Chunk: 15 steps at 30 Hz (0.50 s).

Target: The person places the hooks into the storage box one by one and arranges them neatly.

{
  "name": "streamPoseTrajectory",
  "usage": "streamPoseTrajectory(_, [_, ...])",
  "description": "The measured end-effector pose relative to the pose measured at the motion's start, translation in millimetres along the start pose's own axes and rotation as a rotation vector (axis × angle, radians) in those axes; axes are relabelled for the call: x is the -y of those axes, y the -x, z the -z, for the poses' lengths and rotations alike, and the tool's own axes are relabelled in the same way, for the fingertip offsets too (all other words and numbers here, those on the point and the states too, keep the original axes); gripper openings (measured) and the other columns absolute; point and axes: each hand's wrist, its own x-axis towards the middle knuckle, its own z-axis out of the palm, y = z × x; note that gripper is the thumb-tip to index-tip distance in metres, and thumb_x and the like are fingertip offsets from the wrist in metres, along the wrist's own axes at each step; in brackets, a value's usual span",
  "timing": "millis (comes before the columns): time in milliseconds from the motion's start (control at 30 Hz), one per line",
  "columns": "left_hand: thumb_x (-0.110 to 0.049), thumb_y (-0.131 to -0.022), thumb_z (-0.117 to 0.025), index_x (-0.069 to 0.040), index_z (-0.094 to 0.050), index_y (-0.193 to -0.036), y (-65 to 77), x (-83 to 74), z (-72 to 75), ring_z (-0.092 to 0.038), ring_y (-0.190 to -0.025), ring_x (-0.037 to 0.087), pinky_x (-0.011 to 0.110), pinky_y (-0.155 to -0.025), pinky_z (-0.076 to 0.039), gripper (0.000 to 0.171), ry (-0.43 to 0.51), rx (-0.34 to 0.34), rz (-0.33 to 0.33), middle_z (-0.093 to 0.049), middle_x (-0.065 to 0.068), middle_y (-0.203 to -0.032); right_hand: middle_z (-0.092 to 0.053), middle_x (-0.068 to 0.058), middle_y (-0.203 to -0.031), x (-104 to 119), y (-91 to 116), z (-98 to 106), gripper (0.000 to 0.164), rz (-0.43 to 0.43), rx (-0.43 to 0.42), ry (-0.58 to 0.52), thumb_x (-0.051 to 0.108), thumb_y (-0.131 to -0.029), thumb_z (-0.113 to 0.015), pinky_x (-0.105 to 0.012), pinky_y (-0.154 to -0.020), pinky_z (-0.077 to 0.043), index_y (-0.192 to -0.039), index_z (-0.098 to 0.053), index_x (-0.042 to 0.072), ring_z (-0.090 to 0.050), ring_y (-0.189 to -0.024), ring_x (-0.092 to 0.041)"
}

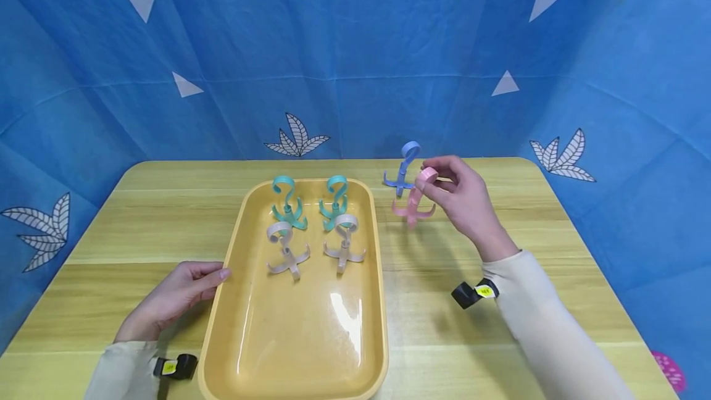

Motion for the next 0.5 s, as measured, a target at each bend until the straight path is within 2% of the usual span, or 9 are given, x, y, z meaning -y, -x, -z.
streamPoseTrajectory(300, [-0.019, -0.102, -0.058, 0.018, -0.055, -0.125, 2.5, 1.0, 0.2, -0.063, -0.105, 0.015, 0.03, -0.089, -0.052, 0.044, -0.025, -0.022, 0.031, -0.061, 0.023, -0.12, -0.062, -0.014, -0.116, 11, 11, 2, 0.036, -0.004, 0.06, 0.0, 0.013, -0.092, -0.072, -0.019, -0.086, -0.051, -0.122, -0.059, -0.003, -0.063, -0.1, -0.013])
streamPoseTrajectory(500, [-0.018, -0.102, -0.057, 0.019, -0.055, -0.124, 0.5, -0.6, 0.2, -0.064, -0.103, 0.017, 0.032, -0.087, -0.053, 0.044, -0.019, 0.005, 0.001, -0.063, 0.023, -0.118, -0.062, -0.015, -0.113, 17, 18, 3, 0.033, 0.042, 0.062, -0.007, 0.004, -0.09, -0.071, -0.02, -0.087, -0.051, -0.12, -0.06, -0.005, -0.062, -0.099, -0.014])
